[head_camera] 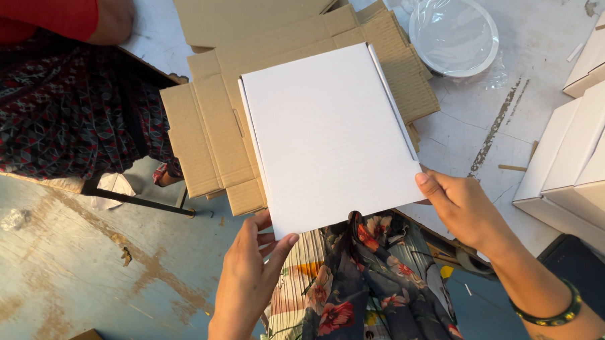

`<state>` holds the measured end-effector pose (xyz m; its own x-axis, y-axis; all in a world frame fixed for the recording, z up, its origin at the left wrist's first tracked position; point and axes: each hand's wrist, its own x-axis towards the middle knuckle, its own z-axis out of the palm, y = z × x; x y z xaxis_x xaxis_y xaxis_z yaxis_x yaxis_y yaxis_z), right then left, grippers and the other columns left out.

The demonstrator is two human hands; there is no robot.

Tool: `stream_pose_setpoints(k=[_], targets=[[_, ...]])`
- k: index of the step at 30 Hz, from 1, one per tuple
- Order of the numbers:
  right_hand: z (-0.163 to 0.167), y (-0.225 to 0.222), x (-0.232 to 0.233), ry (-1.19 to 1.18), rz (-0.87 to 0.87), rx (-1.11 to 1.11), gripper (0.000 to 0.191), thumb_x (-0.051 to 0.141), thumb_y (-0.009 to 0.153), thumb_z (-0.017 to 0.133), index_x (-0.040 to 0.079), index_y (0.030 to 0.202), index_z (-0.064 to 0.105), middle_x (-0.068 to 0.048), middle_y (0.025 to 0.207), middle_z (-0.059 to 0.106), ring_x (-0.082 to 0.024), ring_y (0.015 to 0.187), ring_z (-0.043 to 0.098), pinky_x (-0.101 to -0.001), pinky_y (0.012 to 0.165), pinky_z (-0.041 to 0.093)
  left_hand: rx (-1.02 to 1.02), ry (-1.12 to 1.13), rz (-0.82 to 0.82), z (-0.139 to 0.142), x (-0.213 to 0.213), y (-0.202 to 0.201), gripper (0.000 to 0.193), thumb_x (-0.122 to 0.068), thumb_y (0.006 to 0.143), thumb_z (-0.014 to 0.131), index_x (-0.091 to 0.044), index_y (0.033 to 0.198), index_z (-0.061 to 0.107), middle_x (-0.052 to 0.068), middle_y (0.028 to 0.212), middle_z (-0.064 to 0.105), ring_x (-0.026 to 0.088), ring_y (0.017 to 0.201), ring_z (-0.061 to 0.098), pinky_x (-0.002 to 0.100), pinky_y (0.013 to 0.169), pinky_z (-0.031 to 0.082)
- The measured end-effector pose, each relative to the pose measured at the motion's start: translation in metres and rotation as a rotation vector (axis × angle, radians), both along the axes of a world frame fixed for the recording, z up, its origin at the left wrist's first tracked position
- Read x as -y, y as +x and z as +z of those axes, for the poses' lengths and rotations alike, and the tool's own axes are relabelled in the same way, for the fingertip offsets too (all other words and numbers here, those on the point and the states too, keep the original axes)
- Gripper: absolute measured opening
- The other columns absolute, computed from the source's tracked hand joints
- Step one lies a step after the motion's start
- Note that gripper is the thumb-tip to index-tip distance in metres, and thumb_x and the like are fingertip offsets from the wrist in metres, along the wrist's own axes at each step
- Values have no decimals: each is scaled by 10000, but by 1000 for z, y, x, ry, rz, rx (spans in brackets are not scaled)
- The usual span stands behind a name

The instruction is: The person assembles flat cardboard boxes, inserts white dividers, places a plastic-wrapped circular item and a small white box inside, then closes the lid. The process is repeated for multiple boxes in a workshop setting.

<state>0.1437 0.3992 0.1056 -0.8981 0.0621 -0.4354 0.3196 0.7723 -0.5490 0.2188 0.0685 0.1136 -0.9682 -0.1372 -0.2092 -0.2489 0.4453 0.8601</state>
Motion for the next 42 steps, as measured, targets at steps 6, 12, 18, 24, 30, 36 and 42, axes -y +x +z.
stream_pose_setpoints(k=[6,12,18,24,30,36,42], targets=[[-15,-6,-8,-456,5,-155,703,474,970,529,38,1512,425,-130,1289,689,-183,1165,658,-306,975,497,2,329,43,-13,-1,-3,504,-226,887,711,74,1219,479,182,1175,691,236,1100,724,363,840,616],[-21,-7,-8,-573,-22,-114,638,439,990,503,37,1486,513,-117,1262,715,-178,1163,664,-323,1000,515,134,391,48,-16,6,-2,490,-279,900,690,49,1224,522,192,1096,752,222,1048,762,312,845,614],[-17,-6,-10,-412,2,-102,591,438,1029,476,37,1437,627,-132,1151,771,-149,1098,640,-298,953,487,81,475,49,-14,5,-9,480,-247,890,706,77,1192,521,210,1109,711,232,998,777,334,837,632],[-27,-10,-4,-595,55,-165,623,403,998,531,9,1480,498,-87,1264,713,-112,1168,630,-278,996,471,122,512,126,-32,12,-10,454,-221,901,707,2,1254,529,222,1076,764,186,1021,725,309,863,554],[-27,-10,-3,-688,-74,-118,704,342,938,641,24,1537,450,-176,1118,770,-146,1065,690,-313,993,493,55,769,103,-48,28,-16,475,-144,858,753,-8,1252,522,164,1228,608,210,1115,652,352,997,516],[-29,-11,-3,-700,-86,-143,730,341,904,668,5,1513,446,-202,1038,790,-175,1055,728,-338,1001,504,65,784,124,-50,30,-14,438,-136,859,756,1,1208,529,173,1219,616,213,1118,654,375,1005,517],[-42,-11,-6,-812,-83,-85,694,358,940,646,-36,1489,489,-191,1065,753,-221,923,717,-390,918,534,44,768,132,-49,28,-11,408,-134,873,742,3,1192,527,182,1235,623,216,1115,665,374,1004,533]])
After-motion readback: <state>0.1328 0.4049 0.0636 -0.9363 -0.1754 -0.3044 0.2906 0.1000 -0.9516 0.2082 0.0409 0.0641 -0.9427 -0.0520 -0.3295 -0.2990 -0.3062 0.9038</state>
